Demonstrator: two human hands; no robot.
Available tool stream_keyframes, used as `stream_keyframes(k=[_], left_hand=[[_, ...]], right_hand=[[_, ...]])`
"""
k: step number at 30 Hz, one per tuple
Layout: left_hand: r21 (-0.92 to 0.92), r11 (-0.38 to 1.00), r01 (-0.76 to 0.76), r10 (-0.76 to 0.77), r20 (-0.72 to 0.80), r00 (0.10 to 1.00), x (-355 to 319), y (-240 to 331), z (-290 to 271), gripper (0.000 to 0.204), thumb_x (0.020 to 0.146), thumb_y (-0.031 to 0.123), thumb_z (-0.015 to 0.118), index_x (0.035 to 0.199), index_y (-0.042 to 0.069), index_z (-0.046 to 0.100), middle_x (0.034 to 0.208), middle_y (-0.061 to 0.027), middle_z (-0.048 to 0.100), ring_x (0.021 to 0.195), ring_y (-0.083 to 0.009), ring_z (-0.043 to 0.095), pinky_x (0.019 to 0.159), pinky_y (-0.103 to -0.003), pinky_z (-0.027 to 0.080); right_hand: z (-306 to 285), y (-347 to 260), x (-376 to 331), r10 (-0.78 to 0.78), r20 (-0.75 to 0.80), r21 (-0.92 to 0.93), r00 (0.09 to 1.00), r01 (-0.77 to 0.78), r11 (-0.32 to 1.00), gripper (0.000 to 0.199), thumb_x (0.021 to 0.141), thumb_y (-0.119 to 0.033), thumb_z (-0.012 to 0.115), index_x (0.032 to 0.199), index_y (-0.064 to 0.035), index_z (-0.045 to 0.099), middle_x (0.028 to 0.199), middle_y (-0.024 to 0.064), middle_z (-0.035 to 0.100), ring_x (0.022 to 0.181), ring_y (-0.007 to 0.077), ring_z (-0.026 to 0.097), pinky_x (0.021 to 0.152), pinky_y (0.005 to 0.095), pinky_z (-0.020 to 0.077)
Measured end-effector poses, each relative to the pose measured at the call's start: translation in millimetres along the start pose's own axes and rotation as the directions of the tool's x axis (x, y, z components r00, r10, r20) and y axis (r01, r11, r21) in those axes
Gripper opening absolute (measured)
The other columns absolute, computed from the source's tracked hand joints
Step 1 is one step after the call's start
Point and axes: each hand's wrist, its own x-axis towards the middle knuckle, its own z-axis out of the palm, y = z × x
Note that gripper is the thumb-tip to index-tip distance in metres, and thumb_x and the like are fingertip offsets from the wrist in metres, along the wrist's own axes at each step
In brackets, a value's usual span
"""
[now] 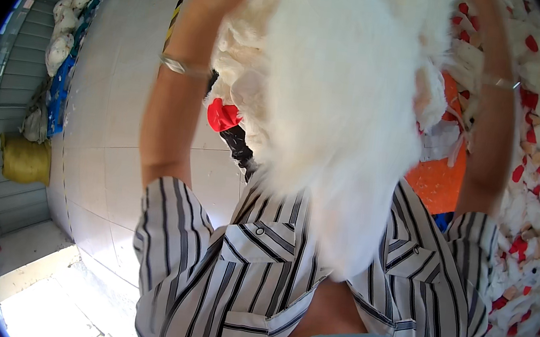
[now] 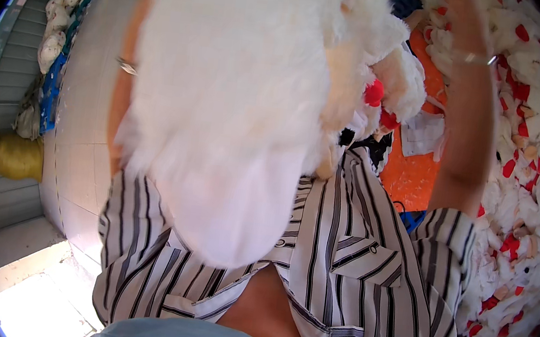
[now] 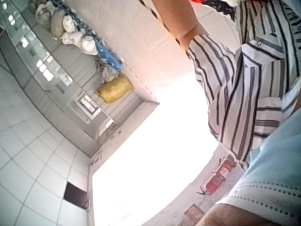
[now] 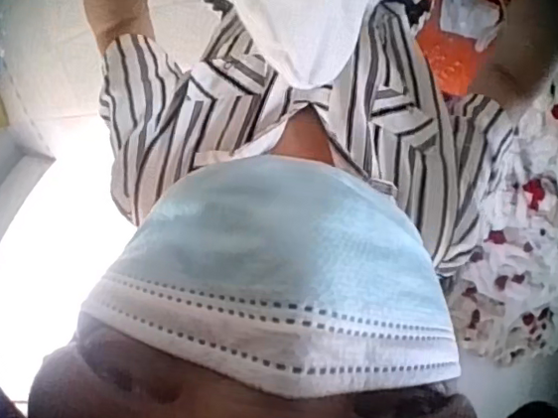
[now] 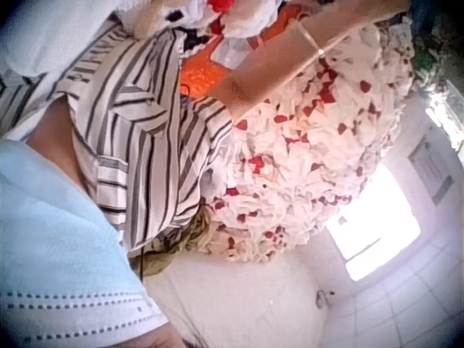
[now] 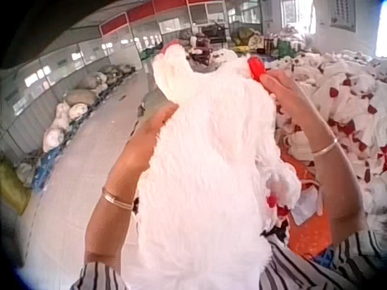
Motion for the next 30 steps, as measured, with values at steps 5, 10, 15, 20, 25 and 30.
stream_keyframes(k=[5, 10, 15, 20, 25, 30], left_hand=[[-0.094, 0.831, 0.548, -0.505, 0.289, 0.814, -93.1, -51.6, 25.7, 0.052, 0.096, 0.028, 0.057, 0.139, 0.001, 0.046, 0.107, -0.0027, 0.061, 0.087, -0.0108, 0.063, 0.075, -0.023, 0.052], [0.014, 0.834, 0.552, -0.514, 0.387, 0.765, -100.5, -49.8, 47.2, 0.049, 0.09, 0.034, 0.064, 0.125, 0.0, 0.056, 0.098, -0.005, 0.065, 0.079, -0.0114, 0.066, 0.069, -0.024, 0.051], [0.083, 0.992, 0.098, -0.121, 0.338, 0.933, -100.9, -42.1, 97.9, 0.051, 0.077, 0.033, 0.076, 0.105, -0.007, 0.06, 0.089, -0.0101, 0.068, 0.078, -0.0197, 0.066, 0.071, -0.033, 0.052], [0.204, 0.973, 0.112, -0.164, 0.26, 0.952, -102.8, -15.7, 112.2, 0.057, 0.077, 0.032, 0.077, 0.108, -0.009, 0.053, 0.09, -0.0118, 0.068, 0.077, -0.0204, 0.065, 0.071, -0.034, 0.053], [0.067, 0.868, 0.493, -0.468, 0.444, 0.764, -100.2, -45.7, 99.0, 0.053, 0.088, 0.043, 0.068, 0.108, -0.004, 0.056, 0.081, -0.0053, 0.062, 0.058, -0.0098, 0.059, 0.052, -0.023, 0.045], [0.01, 0.897, 0.443, -0.381, 0.526, 0.76, -92.6, -33.3, 119.8, 0.052, 0.091, 0.047, 0.062, 0.105, -0.003, 0.059, 0.078, -0.0043, 0.062, 0.052, -0.0083, 0.055, 0.049, -0.023, 0.043]], right_hand=[[33.7, 32.8, -121.6, 0.482, 0.612, -0.072, 0.627, -0.563, 0.823, 0.054, 0.097, -0.053, 0.047, 0.094, -0.002, 0.066, 0.09, 0.0067, 0.069, 0.076, 0.0139, 0.066, 0.067, 0.03, 0.0504], [35.1, 3.9, -159.8, 0.506, 0.649, 0.083, 0.568, -0.715, 0.694, 0.064, 0.097, -0.058, 0.044, 0.105, 0.0013, 0.065, 0.091, 0.0099, 0.069, 0.079, 0.0167, 0.066, 0.07, 0.0293, 0.0531], [63.6, -22.0, -168.7, 0.442, 0.647, -0.004, 0.622, -0.576, 0.817, 0.059, 0.092, -0.056, 0.057, 0.097, 0.0022, 0.067, 0.072, 0.0039, 0.064, 0.065, 0.0108, 0.061, 0.059, 0.0254, 0.0479], [46.3, -6.2, -167.9, 0.416, 0.591, -0.059, 0.691, -0.477, 0.877, 0.029, 0.089, -0.024, 0.063, 0.101, 0.0023, 0.065, 0.079, 0.0019, 0.063, 0.065, 0.0091, 0.056, 0.059, 0.0251, 0.0467], [10.4, 27.5, -177.1, 0.465, 0.373, 0.465, 0.803, -0.596, 0.655, 0.025, 0.088, -0.011, 0.05, 0.094, 0.0069, 0.067, 0.09, 0.0152, 0.07, 0.07, 0.0185, 0.066, 0.064, 0.0287, 0.0547], [15.8, 13.4, -176.4, 0.528, 0.506, 0.472, 0.682, -0.731, 0.492, 0.035, 0.096, -0.017, 0.042, 0.107, 0.0114, 0.06, 0.093, 0.0185, 0.069, 0.072, 0.0231, 0.067, 0.066, 0.033, 0.0558]])
